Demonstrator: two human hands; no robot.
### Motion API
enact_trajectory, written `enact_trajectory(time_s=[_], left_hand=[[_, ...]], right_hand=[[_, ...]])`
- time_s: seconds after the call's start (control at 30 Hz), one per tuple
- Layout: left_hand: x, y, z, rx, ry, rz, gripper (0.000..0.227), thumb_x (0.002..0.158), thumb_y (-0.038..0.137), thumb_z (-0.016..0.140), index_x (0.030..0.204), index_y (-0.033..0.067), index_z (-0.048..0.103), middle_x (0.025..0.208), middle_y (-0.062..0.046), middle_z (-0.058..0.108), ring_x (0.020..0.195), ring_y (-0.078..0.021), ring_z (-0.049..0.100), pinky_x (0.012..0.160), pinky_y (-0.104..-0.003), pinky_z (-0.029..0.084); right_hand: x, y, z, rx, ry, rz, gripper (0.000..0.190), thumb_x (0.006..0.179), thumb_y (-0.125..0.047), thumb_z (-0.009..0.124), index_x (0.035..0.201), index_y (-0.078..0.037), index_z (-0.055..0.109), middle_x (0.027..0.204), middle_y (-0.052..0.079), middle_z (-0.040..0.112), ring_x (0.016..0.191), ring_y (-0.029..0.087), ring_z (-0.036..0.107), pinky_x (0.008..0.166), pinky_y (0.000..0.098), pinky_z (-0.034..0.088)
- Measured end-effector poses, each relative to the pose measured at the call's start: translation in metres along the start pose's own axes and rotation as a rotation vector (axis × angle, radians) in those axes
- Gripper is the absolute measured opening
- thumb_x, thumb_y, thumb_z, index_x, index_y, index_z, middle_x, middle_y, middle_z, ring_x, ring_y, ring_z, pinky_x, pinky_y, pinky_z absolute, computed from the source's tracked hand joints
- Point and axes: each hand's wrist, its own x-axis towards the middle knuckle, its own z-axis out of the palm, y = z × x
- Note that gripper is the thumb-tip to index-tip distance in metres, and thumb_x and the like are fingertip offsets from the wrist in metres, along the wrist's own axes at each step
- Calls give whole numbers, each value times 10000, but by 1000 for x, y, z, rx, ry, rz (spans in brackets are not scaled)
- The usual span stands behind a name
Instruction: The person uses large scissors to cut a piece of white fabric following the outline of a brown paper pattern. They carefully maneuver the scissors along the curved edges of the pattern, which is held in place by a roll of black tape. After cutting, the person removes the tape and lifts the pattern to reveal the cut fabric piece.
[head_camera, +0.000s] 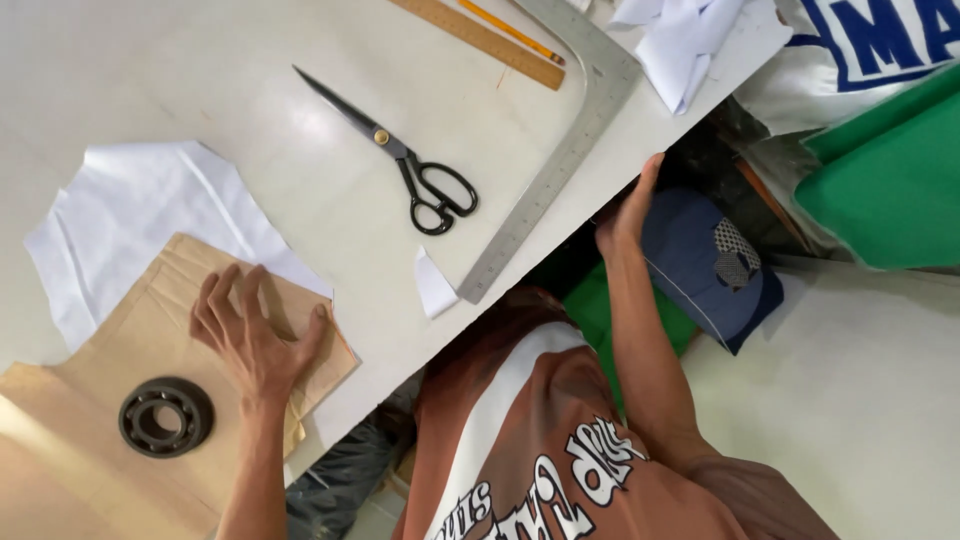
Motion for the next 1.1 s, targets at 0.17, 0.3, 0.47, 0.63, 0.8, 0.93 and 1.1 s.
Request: enact_trajectory(time_s=[0.17,0.3,0.47,0.63,0.8,0.93,1.1], left_hand=[[4,5,2,-13,38,-4,752,847,590,714,1374,66,600,1380,-186,484,1371,-457,411,1107,-650,262],[-2,0,7,15,51,-13,757,843,612,734,1366,80,608,1381,-166,485,1377,-441,403,1105,-651,262],[-7,-4,3,42,19,-15,762,840,605,739,1374,84,584,1378,-159,465,1379,-446,387,1102,-649,257],[-1,0,5,-5,26,12,747,859,587,750,1372,68,592,1365,-173,467,1373,-444,387,1113,-647,240],[-10,-4,6,7,19,17,756,868,609,753,1360,53,608,1366,-192,477,1365,-452,393,1099,-650,243],[-6,-5,11,-15,49,13,737,869,585,769,1357,57,606,1363,-189,478,1358,-456,392,1097,-661,237],[-6,-2,4,-15,41,25,737,904,603,736,1363,44,596,1353,-197,471,1346,-464,393,1085,-671,236]], right_hand=[[-14,-36,23,112,-54,286,1094,756,-821,580,1576,-125,377,1635,210,359,1520,360,349,1252,440,322],[62,27,-65,-112,-355,276,1293,801,-909,561,1631,-22,119,1662,283,160,1550,443,196,1258,540,234],[84,56,-88,-134,-504,287,1318,758,-980,553,1628,-62,184,1650,249,259,1524,397,299,1160,466,331],[103,73,-134,-502,-141,55,1099,916,-706,841,1552,-40,241,1526,312,328,1455,485,329,1173,630,283],[50,34,-158,-511,-61,148,1171,897,-577,917,1609,-55,147,1635,298,136,1531,493,169,1190,689,176],[42,26,-175,-479,-17,113,1125,915,-422,953,1610,-37,156,1619,291,155,1520,505,175,1170,699,163],[46,29,-197,-526,2,135,1018,874,-310,930,1568,-82,221,1570,260,217,1469,455,266,1136,625,297]])
